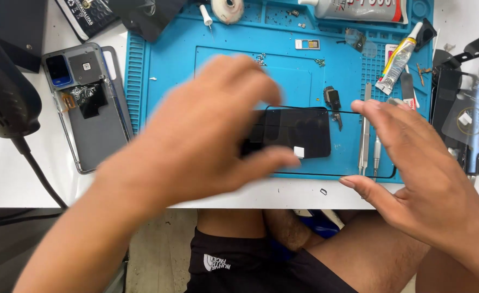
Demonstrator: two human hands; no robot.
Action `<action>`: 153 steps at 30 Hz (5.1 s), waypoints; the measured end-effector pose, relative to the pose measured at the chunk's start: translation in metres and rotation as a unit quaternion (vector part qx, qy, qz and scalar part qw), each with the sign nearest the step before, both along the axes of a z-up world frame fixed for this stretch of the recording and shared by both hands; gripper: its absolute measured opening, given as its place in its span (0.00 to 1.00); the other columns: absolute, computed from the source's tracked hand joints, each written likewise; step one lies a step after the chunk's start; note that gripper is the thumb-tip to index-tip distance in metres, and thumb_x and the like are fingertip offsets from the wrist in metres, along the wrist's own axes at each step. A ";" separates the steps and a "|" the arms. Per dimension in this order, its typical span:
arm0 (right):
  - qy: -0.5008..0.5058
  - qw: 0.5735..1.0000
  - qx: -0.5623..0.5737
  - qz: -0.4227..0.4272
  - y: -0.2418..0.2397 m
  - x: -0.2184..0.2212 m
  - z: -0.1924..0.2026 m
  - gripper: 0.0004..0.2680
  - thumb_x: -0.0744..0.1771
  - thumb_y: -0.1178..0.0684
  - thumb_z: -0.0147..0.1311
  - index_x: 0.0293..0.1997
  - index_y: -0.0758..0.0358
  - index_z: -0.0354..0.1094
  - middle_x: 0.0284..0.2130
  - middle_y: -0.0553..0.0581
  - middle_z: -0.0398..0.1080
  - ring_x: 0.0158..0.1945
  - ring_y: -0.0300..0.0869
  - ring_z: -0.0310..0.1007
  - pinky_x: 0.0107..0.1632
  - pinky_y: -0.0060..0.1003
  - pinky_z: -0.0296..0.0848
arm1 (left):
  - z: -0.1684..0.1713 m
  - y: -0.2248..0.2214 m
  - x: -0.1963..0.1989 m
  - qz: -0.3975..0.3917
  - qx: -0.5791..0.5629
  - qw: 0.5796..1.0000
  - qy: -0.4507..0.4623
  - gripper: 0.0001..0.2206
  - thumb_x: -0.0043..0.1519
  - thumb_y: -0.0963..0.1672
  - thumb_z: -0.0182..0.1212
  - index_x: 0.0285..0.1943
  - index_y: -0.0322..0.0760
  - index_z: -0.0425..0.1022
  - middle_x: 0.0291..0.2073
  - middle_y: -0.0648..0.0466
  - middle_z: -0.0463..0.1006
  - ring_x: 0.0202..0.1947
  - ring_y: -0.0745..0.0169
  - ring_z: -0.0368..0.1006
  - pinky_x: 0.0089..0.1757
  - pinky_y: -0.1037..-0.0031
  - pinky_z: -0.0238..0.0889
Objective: A person is performing a screen repair on a mobile phone, involving peeling off the old screen layer and cleaning the device on a repair mat.
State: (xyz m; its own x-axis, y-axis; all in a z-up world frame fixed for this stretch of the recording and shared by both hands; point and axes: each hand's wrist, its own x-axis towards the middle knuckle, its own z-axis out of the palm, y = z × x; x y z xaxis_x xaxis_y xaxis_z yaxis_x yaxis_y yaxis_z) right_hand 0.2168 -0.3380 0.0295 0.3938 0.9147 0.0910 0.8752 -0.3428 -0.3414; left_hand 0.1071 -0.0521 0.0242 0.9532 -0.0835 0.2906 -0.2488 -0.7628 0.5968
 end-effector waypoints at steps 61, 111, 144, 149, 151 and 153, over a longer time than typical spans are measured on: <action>-0.180 0.954 0.012 -0.239 0.047 -0.072 -0.089 0.02 0.72 0.57 0.62 0.44 0.56 0.79 0.30 0.50 0.71 0.25 0.45 0.65 0.29 0.39 0.60 | -0.069 0.029 0.048 -0.090 0.010 0.996 -0.028 0.40 0.44 0.57 0.81 0.57 0.26 0.72 0.44 0.44 0.68 0.43 0.43 0.64 0.40 0.58 0.65; -0.139 0.940 -0.010 -0.310 0.015 -0.054 -0.099 0.04 0.73 0.56 0.59 0.42 0.60 0.77 0.26 0.50 0.66 0.28 0.42 0.63 0.29 0.40 0.58 | -0.061 0.031 0.043 -0.075 0.036 0.996 -0.035 0.39 0.47 0.55 0.83 0.57 0.24 0.71 0.45 0.42 0.66 0.43 0.42 0.61 0.41 0.58 0.63; -0.107 0.940 -0.021 -0.325 0.017 -0.066 -0.098 0.03 0.73 0.55 0.59 0.42 0.58 0.75 0.26 0.50 0.63 0.27 0.43 0.60 0.31 0.42 0.57 | -0.061 0.029 0.040 -0.089 0.046 0.995 -0.029 0.37 0.49 0.56 0.80 0.55 0.24 0.72 0.44 0.42 0.67 0.41 0.43 0.61 0.40 0.57 0.63; -0.108 0.922 0.009 -0.371 0.001 -0.062 -0.090 0.05 0.75 0.62 0.65 0.42 0.63 0.76 0.24 0.50 0.58 0.32 0.43 0.60 0.38 0.40 0.62 | -0.061 0.029 0.040 -0.081 0.049 0.995 -0.018 0.37 0.49 0.56 0.81 0.55 0.25 0.72 0.45 0.43 0.67 0.42 0.44 0.61 0.39 0.58 0.63; -0.092 0.935 0.021 -0.342 0.009 -0.070 -0.086 0.05 0.74 0.62 0.62 0.40 0.65 0.75 0.23 0.52 0.57 0.29 0.43 0.56 0.32 0.40 0.55 | -0.063 0.029 0.041 -0.087 0.052 0.995 -0.019 0.37 0.48 0.58 0.82 0.51 0.24 0.72 0.42 0.44 0.67 0.41 0.42 0.62 0.38 0.56 0.63; -0.062 0.951 0.026 -0.302 0.039 -0.084 -0.079 0.03 0.72 0.59 0.58 0.41 0.63 0.74 0.25 0.53 0.61 0.28 0.45 0.59 0.33 0.42 0.59 | -0.065 0.029 0.042 -0.088 0.057 0.994 -0.017 0.37 0.47 0.58 0.82 0.50 0.26 0.72 0.41 0.44 0.66 0.40 0.43 0.61 0.37 0.56 0.62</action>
State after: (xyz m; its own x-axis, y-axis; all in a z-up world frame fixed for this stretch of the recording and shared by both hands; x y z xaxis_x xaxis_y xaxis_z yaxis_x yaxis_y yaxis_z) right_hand 0.1325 -0.2995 -0.0490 0.8293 0.5173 0.2112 0.5584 -0.7814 -0.2786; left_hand 0.1489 -0.0232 -0.0404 0.9111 -0.2818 0.3007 -0.4021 -0.7682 0.4983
